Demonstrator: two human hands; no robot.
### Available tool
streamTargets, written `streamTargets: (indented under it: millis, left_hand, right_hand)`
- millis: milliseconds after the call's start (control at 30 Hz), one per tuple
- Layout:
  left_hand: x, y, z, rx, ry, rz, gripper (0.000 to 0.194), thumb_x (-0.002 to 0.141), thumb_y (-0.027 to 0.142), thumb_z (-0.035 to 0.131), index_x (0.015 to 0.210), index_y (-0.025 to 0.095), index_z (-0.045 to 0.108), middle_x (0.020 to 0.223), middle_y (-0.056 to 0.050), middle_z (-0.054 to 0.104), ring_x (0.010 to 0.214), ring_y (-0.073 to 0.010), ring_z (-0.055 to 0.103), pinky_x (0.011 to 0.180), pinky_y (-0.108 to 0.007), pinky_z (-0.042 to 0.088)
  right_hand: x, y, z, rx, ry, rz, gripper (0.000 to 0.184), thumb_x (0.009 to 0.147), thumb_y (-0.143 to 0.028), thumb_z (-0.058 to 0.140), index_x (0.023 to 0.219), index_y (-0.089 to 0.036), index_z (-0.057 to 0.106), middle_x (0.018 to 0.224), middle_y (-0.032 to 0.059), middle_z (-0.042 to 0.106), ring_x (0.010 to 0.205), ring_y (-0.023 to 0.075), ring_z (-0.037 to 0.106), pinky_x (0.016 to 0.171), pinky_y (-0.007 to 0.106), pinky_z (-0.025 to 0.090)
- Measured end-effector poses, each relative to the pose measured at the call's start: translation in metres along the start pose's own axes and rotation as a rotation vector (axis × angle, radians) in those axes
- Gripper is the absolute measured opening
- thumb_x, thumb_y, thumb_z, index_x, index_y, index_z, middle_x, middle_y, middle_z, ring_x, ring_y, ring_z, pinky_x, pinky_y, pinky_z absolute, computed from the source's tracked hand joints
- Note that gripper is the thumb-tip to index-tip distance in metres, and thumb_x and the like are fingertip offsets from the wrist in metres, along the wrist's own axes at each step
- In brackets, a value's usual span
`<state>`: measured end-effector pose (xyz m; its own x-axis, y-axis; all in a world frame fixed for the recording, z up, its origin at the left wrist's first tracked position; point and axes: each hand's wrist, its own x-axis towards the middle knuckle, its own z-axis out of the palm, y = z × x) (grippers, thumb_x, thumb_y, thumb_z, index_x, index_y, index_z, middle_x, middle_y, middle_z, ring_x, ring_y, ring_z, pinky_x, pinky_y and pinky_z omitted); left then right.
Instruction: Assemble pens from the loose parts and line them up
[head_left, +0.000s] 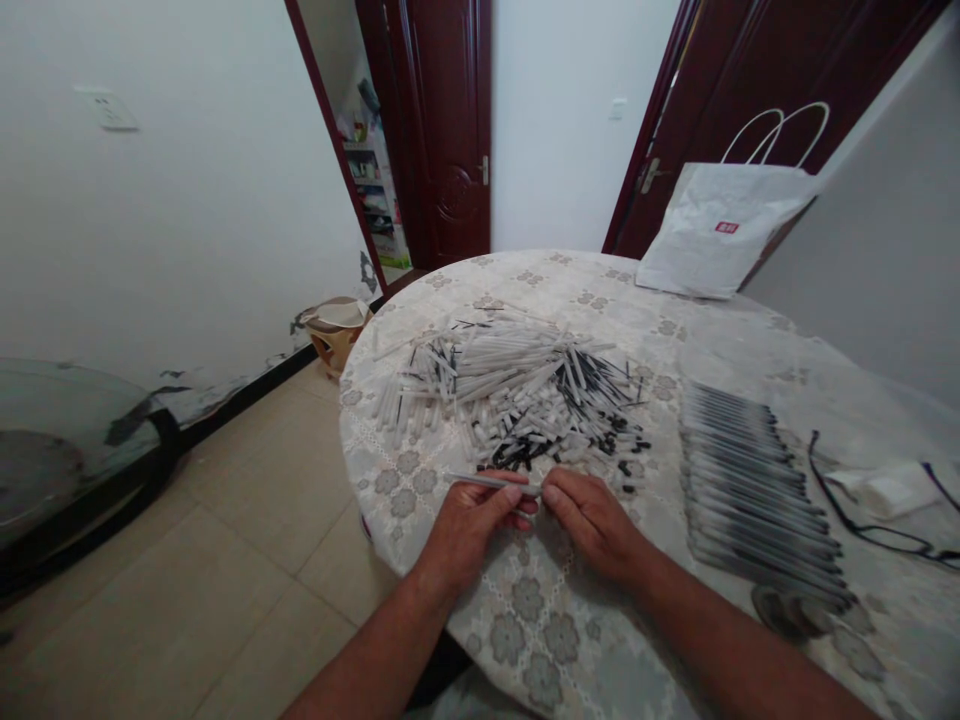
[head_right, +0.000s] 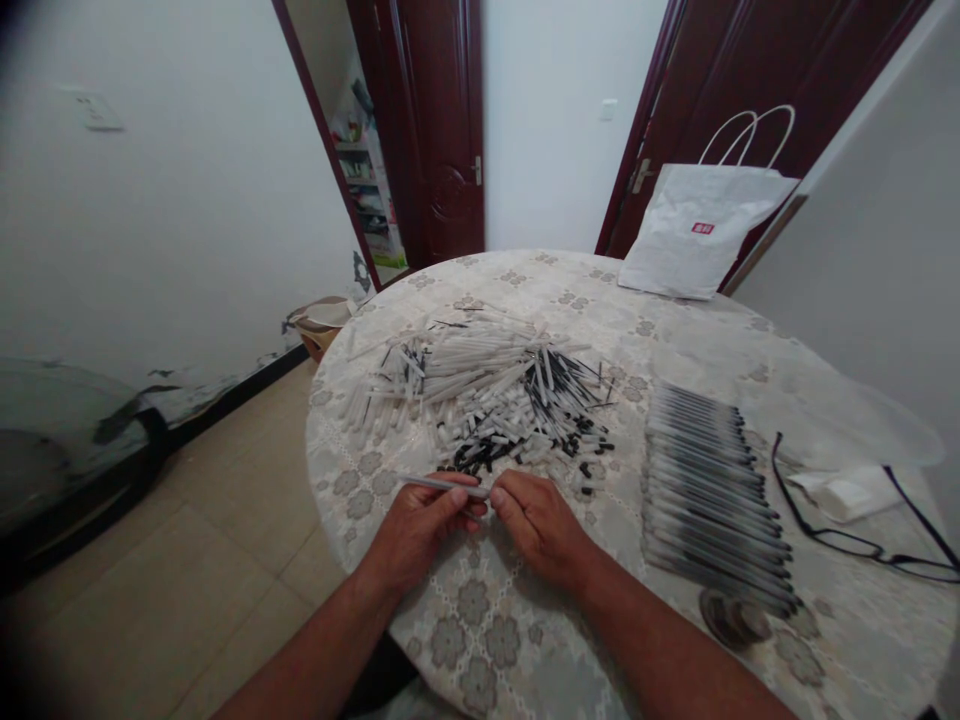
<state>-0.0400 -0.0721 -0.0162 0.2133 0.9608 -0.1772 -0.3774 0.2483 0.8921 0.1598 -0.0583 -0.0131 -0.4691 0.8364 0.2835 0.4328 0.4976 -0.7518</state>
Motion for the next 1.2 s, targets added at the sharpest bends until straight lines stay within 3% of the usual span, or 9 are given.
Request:
streamTargets:
  millis: [233,533,700,1000,1200]
  left_hand:
    - [0.001,-0.001,-0.001,-0.042,-0.013,0.016,0.029,0.084,0.033,0.079,0.102,0.011,0.077,0.088,-0.012,0.078,0.08,-0.0199,0.073,0.071,-0.031,0.059]
    - [0.002,-0.005,0.003,-0.076,-0.011,-0.004,0.043,0.074,0.043,0.086,0.1,0.01,0.077,0.084,-0.012,0.076,0.079,-0.0219,0.073,0.074,-0.035,0.059]
    - [0.002,-0.005,0.006,-0.091,-0.001,0.011,0.046,0.068,0.043,0.088,0.097,0.01,0.077,0.088,-0.012,0.076,0.077,-0.0202,0.071,0.071,-0.032,0.058]
    - [0.003,-0.004,0.002,-0.047,0.019,0.011,0.04,0.074,0.041,0.086,0.097,0.01,0.077,0.081,-0.011,0.075,0.076,-0.0209,0.071,0.072,-0.035,0.059]
    - [0.003,-0.003,0.002,-0.019,0.03,0.036,0.034,0.077,0.037,0.084,0.096,0.01,0.077,0.087,-0.012,0.076,0.077,-0.0199,0.071,0.071,-0.034,0.058]
  right_hand:
    - [0.001,-0.003,-0.001,0.017,0.046,0.022,0.016,0.103,-0.034,0.048,0.096,-0.022,0.056,0.083,0.0001,0.059,0.076,0.0164,0.056,0.071,0.029,0.04]
    - [-0.004,0.003,-0.001,0.015,-0.011,0.069,0.037,0.107,-0.04,0.039,0.076,-0.023,0.052,0.069,0.001,0.057,0.064,0.018,0.053,0.063,0.031,0.039]
    - [-0.004,0.004,-0.002,-0.016,0.021,0.05,0.028,0.103,-0.043,0.045,0.09,-0.023,0.059,0.077,0.0025,0.063,0.071,0.021,0.057,0.065,0.032,0.042]
    - [-0.001,0.003,0.005,-0.009,0.032,0.003,0.033,0.107,-0.038,0.038,0.08,-0.023,0.05,0.074,0.0012,0.056,0.07,0.0183,0.055,0.067,0.031,0.038]
    - [0.001,0.004,0.008,-0.003,0.06,-0.011,0.034,0.107,-0.035,0.037,0.079,-0.022,0.05,0.072,0.0007,0.055,0.068,0.0172,0.053,0.065,0.031,0.037]
